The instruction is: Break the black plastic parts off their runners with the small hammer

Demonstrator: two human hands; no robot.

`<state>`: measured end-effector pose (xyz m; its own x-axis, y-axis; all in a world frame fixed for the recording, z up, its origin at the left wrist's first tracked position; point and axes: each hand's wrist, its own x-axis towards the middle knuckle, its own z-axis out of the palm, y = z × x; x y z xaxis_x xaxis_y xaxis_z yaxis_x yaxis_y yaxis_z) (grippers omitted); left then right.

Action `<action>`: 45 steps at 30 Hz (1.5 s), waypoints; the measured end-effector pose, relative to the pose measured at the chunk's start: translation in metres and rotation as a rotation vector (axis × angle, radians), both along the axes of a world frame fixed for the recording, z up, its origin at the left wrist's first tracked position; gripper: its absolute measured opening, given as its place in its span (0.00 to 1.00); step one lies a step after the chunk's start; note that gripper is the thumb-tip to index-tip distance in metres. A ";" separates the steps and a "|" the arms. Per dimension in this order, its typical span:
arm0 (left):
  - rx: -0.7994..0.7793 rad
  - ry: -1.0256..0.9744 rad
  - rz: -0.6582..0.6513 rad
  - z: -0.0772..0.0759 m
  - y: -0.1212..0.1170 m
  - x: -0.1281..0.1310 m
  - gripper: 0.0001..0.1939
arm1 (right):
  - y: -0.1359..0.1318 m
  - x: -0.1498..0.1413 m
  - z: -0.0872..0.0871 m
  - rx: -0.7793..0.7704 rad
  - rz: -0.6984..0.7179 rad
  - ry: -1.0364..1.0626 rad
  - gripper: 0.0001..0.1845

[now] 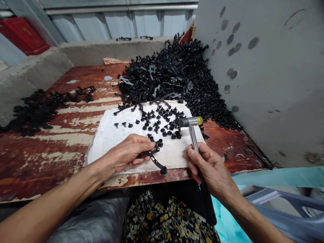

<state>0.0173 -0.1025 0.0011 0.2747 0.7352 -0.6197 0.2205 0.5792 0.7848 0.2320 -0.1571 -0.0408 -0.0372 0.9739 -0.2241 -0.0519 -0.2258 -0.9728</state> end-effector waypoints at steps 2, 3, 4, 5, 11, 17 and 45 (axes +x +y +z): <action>0.005 0.006 -0.004 -0.001 0.000 0.000 0.14 | 0.000 0.000 0.000 -0.002 0.000 -0.002 0.19; 0.009 0.010 -0.007 -0.001 0.000 0.000 0.14 | 0.000 0.000 0.001 -0.002 0.001 -0.004 0.20; 0.015 0.016 -0.008 -0.001 0.000 0.000 0.14 | 0.001 0.000 0.001 -0.003 0.002 -0.007 0.19; 0.020 0.022 -0.009 -0.001 0.000 0.000 0.14 | 0.001 0.000 0.001 -0.002 0.003 -0.007 0.19; 0.009 0.125 0.017 0.006 0.000 0.005 0.14 | 0.001 0.001 -0.001 0.002 0.020 -0.033 0.20; -0.017 0.207 -0.038 0.016 0.001 0.005 0.16 | 0.003 0.002 0.007 0.001 0.097 -0.106 0.20; 0.004 0.051 -0.120 0.003 0.012 -0.009 0.14 | 0.002 0.002 0.002 0.042 0.096 -0.136 0.20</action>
<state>0.0086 -0.0910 0.0044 0.3286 0.7016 -0.6323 0.3276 0.5433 0.7730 0.2345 -0.1550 -0.0389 -0.1026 0.9759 -0.1925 0.1006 -0.1824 -0.9781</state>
